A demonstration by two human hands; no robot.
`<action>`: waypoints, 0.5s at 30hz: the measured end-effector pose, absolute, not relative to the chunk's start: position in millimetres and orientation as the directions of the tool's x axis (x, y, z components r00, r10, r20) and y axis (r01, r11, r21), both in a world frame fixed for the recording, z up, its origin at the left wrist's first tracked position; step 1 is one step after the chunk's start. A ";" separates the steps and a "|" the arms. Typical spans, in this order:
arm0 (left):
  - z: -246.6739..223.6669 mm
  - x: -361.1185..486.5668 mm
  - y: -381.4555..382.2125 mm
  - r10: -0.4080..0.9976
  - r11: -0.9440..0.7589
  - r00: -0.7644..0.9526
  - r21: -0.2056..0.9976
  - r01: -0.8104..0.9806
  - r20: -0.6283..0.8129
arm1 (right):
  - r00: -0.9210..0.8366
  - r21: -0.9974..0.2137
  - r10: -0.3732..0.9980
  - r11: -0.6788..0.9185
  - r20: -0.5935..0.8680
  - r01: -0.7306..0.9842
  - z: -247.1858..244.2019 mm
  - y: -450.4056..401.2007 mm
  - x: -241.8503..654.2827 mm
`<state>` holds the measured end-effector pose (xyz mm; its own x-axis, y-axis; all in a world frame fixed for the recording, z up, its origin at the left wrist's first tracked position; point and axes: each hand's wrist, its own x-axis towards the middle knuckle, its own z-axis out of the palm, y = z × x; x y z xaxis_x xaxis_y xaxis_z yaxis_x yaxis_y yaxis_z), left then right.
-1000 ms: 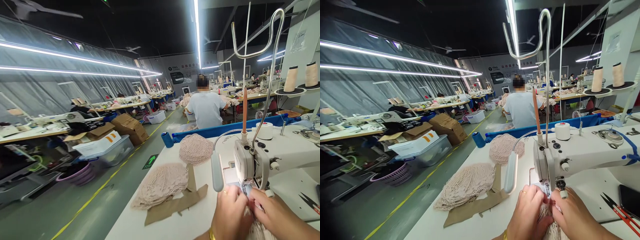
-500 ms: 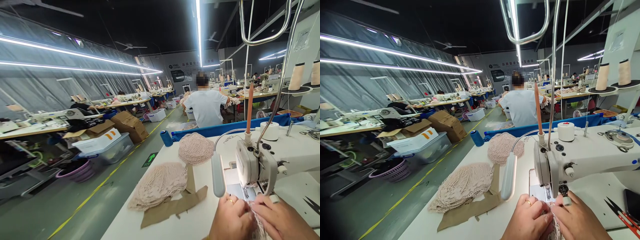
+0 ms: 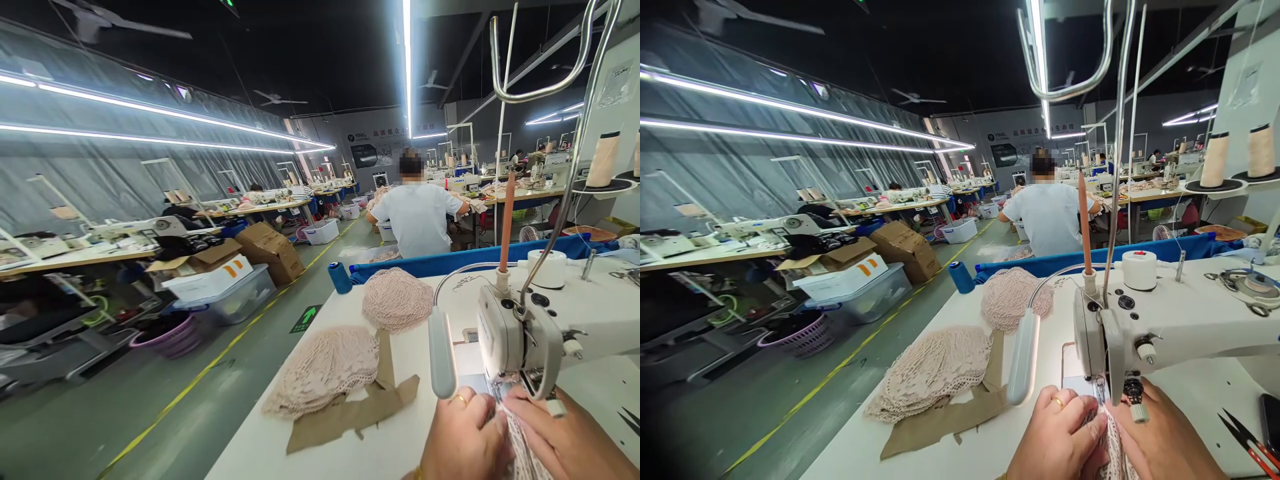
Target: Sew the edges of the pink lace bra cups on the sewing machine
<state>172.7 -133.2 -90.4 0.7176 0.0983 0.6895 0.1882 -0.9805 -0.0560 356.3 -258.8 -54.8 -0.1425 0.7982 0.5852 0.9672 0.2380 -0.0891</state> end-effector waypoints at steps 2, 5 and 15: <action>-90.7 173.2 -132.4 0.104 -0.981 0.726 -0.049 0.186 0.680 | -0.137 -0.093 0.794 0.237 0.592 0.967 -55.6 -258.6 356.6; -89.8 172.8 -131.4 0.100 -0.982 0.719 -0.049 0.183 0.688 | -0.148 -0.082 0.794 0.241 0.589 0.967 -61.6 -259.6 360.1; -93.5 171.7 -129.5 0.136 -0.977 0.752 -0.039 0.211 0.645 | -0.230 0.092 0.769 0.218 0.597 0.971 -71.9 -258.5 373.0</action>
